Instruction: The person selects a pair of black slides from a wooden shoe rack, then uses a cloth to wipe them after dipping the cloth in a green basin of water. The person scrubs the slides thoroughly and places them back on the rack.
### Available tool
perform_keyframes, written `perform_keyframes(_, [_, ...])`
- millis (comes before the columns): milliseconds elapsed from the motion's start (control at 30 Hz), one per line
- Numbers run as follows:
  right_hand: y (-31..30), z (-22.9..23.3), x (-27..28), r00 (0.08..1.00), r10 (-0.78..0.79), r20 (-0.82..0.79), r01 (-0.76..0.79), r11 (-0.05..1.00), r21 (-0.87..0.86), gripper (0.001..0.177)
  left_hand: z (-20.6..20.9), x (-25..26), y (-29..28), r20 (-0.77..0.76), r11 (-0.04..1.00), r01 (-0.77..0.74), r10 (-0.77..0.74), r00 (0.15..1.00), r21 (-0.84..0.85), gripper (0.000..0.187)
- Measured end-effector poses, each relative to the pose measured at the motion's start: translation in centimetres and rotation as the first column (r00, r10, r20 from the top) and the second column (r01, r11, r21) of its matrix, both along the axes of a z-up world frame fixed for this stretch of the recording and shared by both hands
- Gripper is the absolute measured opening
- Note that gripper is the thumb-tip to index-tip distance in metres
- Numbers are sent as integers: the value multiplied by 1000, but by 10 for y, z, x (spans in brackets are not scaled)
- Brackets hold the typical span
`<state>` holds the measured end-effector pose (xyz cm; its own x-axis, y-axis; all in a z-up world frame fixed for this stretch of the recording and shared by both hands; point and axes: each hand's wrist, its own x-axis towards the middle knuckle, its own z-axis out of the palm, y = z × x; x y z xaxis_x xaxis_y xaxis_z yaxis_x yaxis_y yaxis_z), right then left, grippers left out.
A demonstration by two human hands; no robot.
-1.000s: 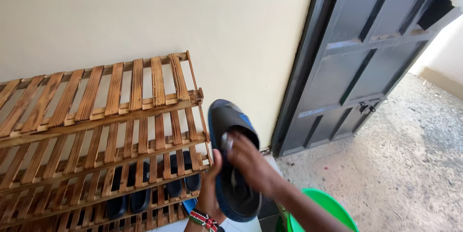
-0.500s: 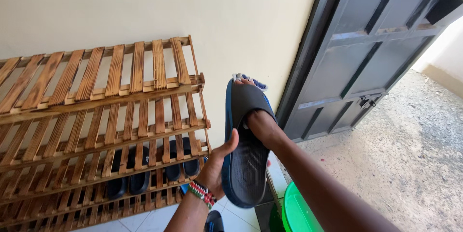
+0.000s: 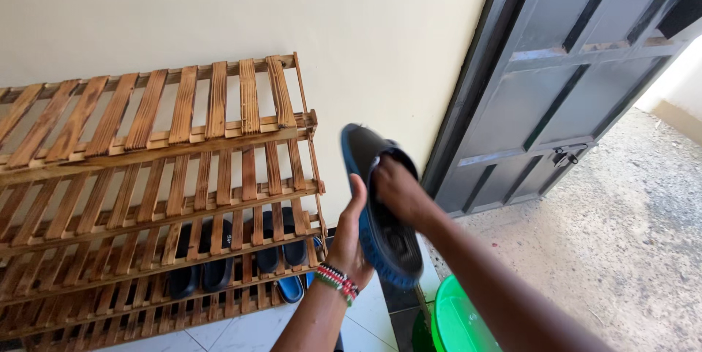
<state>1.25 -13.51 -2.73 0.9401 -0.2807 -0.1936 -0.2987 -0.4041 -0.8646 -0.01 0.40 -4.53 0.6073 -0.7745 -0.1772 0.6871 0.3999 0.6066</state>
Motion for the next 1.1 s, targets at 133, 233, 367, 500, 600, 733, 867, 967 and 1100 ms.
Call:
perform_keyframes(133, [29,-19,-41,903,222,367,-114,949,-293,41,-11,12,1,-46,956,-244,254,966,162,86])
perform_keyframes(233, [42,-16,-80,871,235,432,-134,959,-251,41,-35,22,7,-18,941,-337,337,941,27,83])
perform_keyframes(367, [53,-13,-114,924,129,360,-115,992,-60,43,-64,34,5,-130,925,-379,374,918,-18,76])
perform_keyframes(500, [31,-29,-118,963,22,269,-107,947,304,33,-80,36,19,-88,943,-263,285,954,206,56])
perform_keyframes(600, [0,-18,-107,850,-400,343,69,729,681,42,-86,31,31,19,901,-145,150,988,408,50])
perform_keyframes(733, [-14,23,-86,847,-313,429,39,842,538,55,-80,23,28,210,805,-138,17,978,577,70])
perform_keyframes(867, [38,2,-67,848,-10,530,393,682,-616,61,-82,15,-2,456,775,-168,-170,873,610,62])
perform_keyframes(967, [31,-15,-48,833,115,542,417,514,-750,73,-65,7,-4,533,780,-164,-242,811,604,67])
perform_keyframes(1100, [-24,-4,-12,925,-361,-117,347,929,-127,77,-14,-16,21,480,656,-159,-345,807,738,114])
